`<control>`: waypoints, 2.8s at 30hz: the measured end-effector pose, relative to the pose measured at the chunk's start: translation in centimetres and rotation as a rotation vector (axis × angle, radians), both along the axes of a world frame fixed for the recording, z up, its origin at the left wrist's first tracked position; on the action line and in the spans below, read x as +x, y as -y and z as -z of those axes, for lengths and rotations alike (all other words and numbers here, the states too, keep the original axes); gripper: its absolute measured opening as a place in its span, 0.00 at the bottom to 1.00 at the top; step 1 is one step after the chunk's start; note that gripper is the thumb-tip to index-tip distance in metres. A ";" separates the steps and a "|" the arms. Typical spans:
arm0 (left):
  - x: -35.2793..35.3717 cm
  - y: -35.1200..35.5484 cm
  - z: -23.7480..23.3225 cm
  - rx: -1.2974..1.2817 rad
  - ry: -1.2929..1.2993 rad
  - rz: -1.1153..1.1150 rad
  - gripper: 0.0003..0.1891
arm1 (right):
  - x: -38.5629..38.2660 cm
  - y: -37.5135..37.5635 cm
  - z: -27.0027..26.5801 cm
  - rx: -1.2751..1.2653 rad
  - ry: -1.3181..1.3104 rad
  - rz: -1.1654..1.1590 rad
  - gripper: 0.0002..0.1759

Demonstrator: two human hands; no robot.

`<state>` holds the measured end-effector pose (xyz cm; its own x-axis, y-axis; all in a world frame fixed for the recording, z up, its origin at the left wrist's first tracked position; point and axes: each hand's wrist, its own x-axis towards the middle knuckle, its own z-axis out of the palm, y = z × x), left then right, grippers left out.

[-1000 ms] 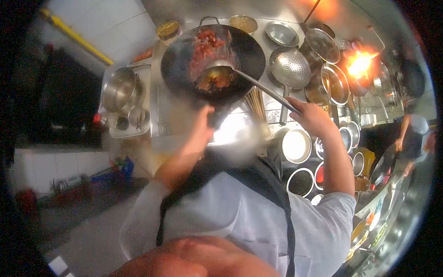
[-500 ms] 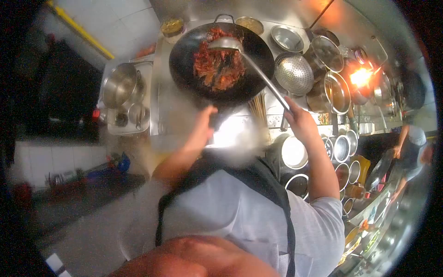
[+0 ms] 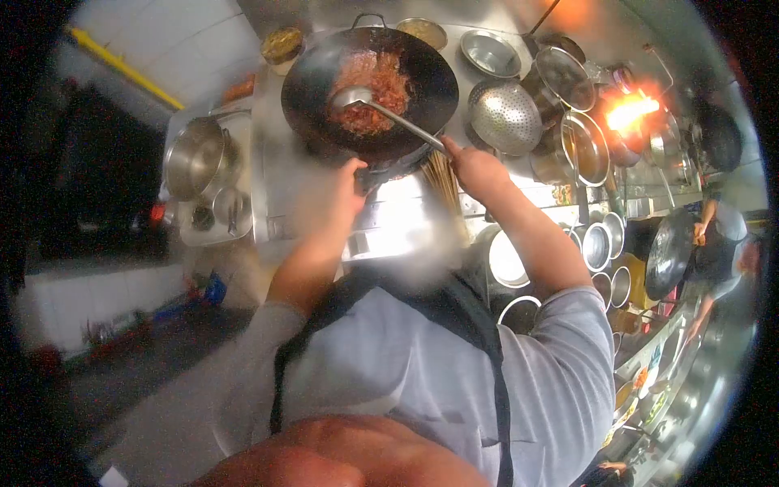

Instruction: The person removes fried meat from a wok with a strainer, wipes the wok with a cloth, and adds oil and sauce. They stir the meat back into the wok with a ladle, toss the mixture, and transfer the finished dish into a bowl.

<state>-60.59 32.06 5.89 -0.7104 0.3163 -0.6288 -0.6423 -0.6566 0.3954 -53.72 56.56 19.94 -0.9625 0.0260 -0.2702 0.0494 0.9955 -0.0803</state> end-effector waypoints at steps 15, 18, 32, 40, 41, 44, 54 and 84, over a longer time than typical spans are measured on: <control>0.5 0.2 -0.3 0.163 -0.007 0.094 0.14 | 3.7 -7.0 -1.7 0.238 0.075 -0.022 0.35; 1.6 0.0 -1.8 -0.024 0.012 0.048 0.16 | 2.1 -5.4 0.8 0.122 0.011 0.096 0.33; 0.4 -0.6 2.8 -0.099 -0.228 0.163 0.15 | -0.4 -2.2 -3.2 -0.067 0.106 0.020 0.30; 6.6 1.0 -5.5 -0.053 -0.010 0.124 0.08 | 8.6 -4.5 -14.2 0.003 0.233 -0.011 0.29; 7.6 1.5 -5.7 0.001 -0.059 0.191 0.10 | 9.3 -4.6 -13.9 0.008 0.263 -0.061 0.30; 4.3 0.3 -3.3 -0.023 -0.089 0.126 0.10 | 7.1 -1.0 -10.1 -0.016 0.259 0.098 0.32; 13.0 5.4 -0.7 -0.721 -0.858 0.484 0.14 | 8.4 -2.0 -9.5 -0.213 0.073 0.214 0.29; 0.6 0.7 -1.7 -0.025 0.004 0.027 0.06 | 1.2 0.3 0.1 -0.018 0.007 0.058 0.33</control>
